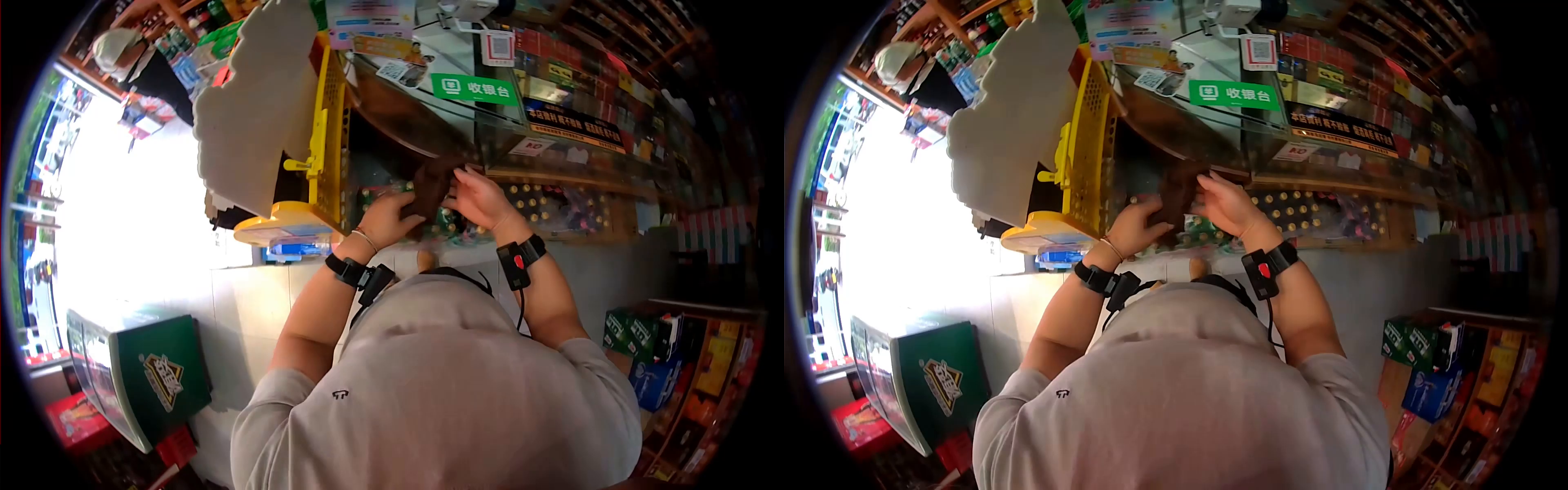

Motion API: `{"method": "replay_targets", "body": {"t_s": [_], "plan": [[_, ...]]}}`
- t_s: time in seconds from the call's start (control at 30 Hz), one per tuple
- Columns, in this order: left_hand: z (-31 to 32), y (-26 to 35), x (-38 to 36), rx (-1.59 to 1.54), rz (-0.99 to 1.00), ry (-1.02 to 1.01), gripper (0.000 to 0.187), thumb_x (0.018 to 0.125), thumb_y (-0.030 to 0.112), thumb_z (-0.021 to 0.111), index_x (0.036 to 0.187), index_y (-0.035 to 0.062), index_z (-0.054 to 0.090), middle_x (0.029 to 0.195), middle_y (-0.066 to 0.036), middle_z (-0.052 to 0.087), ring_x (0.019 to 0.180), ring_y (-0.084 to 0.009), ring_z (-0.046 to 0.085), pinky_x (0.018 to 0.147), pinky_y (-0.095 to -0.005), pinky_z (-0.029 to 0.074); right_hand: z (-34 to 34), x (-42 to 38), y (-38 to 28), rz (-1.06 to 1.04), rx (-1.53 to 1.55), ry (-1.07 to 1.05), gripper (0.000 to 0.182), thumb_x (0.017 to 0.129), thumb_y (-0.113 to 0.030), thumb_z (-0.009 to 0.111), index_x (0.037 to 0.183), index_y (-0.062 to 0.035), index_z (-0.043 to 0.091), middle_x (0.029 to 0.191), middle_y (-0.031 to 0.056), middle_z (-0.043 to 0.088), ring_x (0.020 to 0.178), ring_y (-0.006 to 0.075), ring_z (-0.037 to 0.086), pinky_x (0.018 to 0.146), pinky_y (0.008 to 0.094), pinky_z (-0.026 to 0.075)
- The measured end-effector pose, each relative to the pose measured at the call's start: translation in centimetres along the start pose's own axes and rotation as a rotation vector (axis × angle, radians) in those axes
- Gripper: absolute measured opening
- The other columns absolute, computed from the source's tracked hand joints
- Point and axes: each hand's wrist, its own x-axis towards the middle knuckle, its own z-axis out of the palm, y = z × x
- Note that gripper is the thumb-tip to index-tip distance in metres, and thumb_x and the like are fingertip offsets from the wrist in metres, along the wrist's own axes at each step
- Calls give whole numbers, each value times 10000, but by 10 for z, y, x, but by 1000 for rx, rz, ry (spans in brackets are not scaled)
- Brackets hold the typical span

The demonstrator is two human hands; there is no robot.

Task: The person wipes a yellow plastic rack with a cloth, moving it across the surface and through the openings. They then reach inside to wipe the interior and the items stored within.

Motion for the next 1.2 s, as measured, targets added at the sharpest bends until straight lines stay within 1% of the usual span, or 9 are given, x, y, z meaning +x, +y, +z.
{"method": "replay_targets", "body": {"t_s": [0.13,0.23,0.27,0.43,0.63,0.7,0.8,0.9,1.2], "plan": [[-3,-15,-12,-165,-79,117,430,812,213,746,1149,-12,600,1023,-135,651,929,-219,630,826,-319,500,-16,-21,-6,-50,-286,385,271,982,-196,511,1221,-75,554,1174,52,600,1049,198,590,892,377,487],[-10,-16,-14,-521,-96,170,397,845,172,711,1178,-9,595,1091,-108,640,987,-191,607,874,-298,477,-33,-22,-13,74,-271,365,255,967,-215,543,1168,-60,565,1119,59,623,953,191,631,840,359,505],[-11,-16,-16,-650,-82,186,383,854,159,700,1182,-7,593,1118,-103,634,1010,-190,598,894,-293,467,-36,-19,-7,79,-306,449,236,958,-227,551,1111,-50,577,1029,67,654,828,170,658,726,315,525],[-23,0,-16,-1270,-173,193,321,918,102,606,1223,29,535,1145,-62,608,1039,-159,568,930,-304,457,-32,8,13,298,-778,342,210,950,-234,559,940,-42,644,814,36,662,687,102,618,593,224,481],[-22,15,4,-1145,-235,440,360,930,90,592,1273,27,502,1200,-89,594,1107,-201,566,973,-327,457,-51,74,-5,64,-1106,111,258,940,-255,583,920,-15,675,736,72,655,651,150,617,586,283,465],[-17,6,14,-1008,-307,535,388,914,90,618,1277,25,499,1191,-96,600,1080,-204,583,955,-328,474,-47,98,-19,-377,-1470,76,212,916,-229,596,875,-40,684,745,130,652,662,252,635,606,354,483],[-9,-6,25,-874,-375,687,428,879,93,668,1265,11,500,1170,-95,611,1042,-192,592,893,-288,485,-44,133,-46,-715,-1740,-13,253,868,-275,618,759,-54,674,734,163,640,713,371,625,638,469,486],[-6,1,26,-751,-410,778,440,875,92,669,1273,9,503,1177,-100,613,1045,-197,592,887,-288,490,-43,153,-74,-770,-1852,-12,263,873,-258,613,706,-54,620,708,145,624,702,368,605,617,467,473],[3,9,36,-995,-486,900,343,939,129,562,1253,-5,534,1200,-106,610,1069,-202,595,922,-301,485,-80,208,-97,-743,-1915,53,378,906,-375,528,685,-98,659,699,133,660,661,347,639,606,473,504]]}}
